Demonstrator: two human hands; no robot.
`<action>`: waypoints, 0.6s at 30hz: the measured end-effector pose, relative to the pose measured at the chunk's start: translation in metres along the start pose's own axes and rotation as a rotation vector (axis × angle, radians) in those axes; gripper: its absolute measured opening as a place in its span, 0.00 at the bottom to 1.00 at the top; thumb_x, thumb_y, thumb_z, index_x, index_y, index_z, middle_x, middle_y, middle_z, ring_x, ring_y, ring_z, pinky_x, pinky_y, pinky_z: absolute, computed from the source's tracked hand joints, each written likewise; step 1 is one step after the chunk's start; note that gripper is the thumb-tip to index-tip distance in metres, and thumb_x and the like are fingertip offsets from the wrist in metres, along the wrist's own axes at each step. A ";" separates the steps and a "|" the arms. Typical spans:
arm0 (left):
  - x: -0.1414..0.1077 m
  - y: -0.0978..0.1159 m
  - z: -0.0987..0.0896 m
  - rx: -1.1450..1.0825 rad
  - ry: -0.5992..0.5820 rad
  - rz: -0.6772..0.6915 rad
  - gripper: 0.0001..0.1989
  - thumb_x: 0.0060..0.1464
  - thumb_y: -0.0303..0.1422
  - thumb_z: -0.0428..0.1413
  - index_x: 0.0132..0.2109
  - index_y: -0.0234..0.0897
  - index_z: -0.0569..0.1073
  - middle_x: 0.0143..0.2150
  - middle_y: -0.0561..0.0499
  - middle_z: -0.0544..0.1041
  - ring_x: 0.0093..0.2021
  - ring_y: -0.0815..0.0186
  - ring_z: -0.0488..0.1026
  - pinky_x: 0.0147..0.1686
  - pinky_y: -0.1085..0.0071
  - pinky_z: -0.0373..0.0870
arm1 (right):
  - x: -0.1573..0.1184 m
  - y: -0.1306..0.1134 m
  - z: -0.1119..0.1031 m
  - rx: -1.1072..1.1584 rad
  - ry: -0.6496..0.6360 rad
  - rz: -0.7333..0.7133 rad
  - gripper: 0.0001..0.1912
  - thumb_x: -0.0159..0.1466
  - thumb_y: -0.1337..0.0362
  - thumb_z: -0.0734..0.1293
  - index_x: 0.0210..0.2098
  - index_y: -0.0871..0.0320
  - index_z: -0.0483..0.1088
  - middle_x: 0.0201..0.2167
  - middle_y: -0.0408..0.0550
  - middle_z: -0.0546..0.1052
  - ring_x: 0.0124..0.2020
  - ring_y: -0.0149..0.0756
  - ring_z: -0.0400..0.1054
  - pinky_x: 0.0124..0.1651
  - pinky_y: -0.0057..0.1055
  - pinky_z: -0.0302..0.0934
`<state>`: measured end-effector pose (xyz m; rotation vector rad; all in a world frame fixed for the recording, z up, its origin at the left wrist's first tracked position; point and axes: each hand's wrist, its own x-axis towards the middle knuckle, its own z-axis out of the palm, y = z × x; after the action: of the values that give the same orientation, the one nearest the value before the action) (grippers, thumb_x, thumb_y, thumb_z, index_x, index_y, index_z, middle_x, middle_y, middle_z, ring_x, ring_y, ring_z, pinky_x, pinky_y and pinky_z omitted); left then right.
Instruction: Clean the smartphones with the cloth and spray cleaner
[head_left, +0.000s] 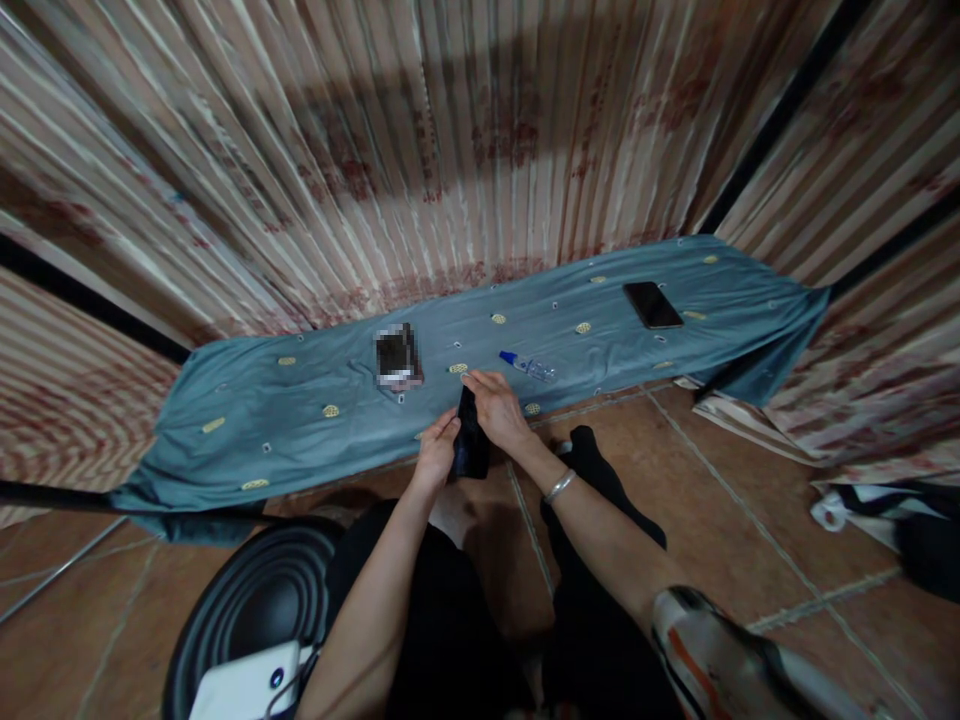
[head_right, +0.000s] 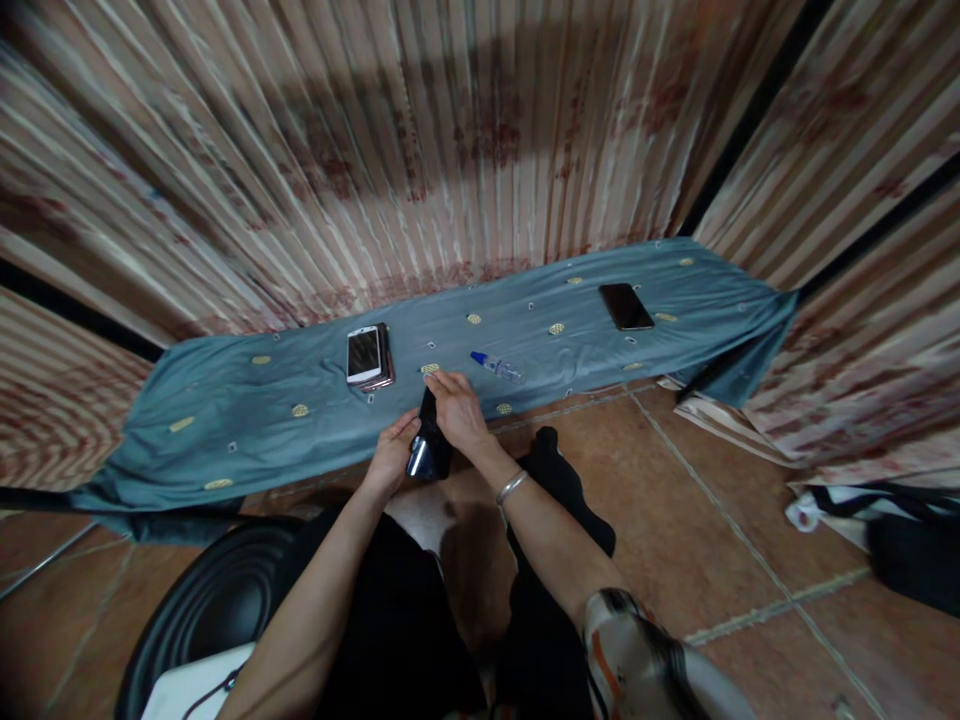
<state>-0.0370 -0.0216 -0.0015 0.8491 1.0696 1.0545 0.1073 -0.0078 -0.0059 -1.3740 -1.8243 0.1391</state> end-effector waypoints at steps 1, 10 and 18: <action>0.001 0.000 0.000 0.021 0.007 0.019 0.10 0.49 0.27 0.62 0.41 0.37 0.82 0.37 0.50 0.83 0.46 0.60 0.78 0.58 0.63 0.65 | 0.000 -0.001 -0.001 -0.016 -0.008 -0.013 0.26 0.67 0.74 0.54 0.59 0.60 0.71 0.58 0.57 0.74 0.58 0.45 0.65 0.62 0.46 0.62; 0.006 0.000 0.001 -0.013 0.124 0.083 0.09 0.47 0.21 0.60 0.35 0.37 0.82 0.37 0.49 0.83 0.53 0.58 0.75 0.65 0.61 0.57 | -0.008 -0.014 0.002 -0.068 -0.067 -0.106 0.22 0.69 0.73 0.55 0.56 0.60 0.74 0.59 0.59 0.72 0.59 0.48 0.62 0.64 0.49 0.61; 0.006 0.005 0.012 -0.238 0.192 -0.030 0.14 0.61 0.38 0.53 0.33 0.35 0.77 0.34 0.46 0.82 0.51 0.57 0.77 0.57 0.62 0.68 | -0.018 -0.025 0.004 -0.052 -0.136 -0.140 0.21 0.69 0.72 0.56 0.55 0.60 0.75 0.61 0.59 0.70 0.62 0.48 0.61 0.66 0.49 0.59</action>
<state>-0.0257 -0.0153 0.0055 0.5472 1.0859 1.2284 0.0870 -0.0308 -0.0051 -1.2938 -2.0435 0.1148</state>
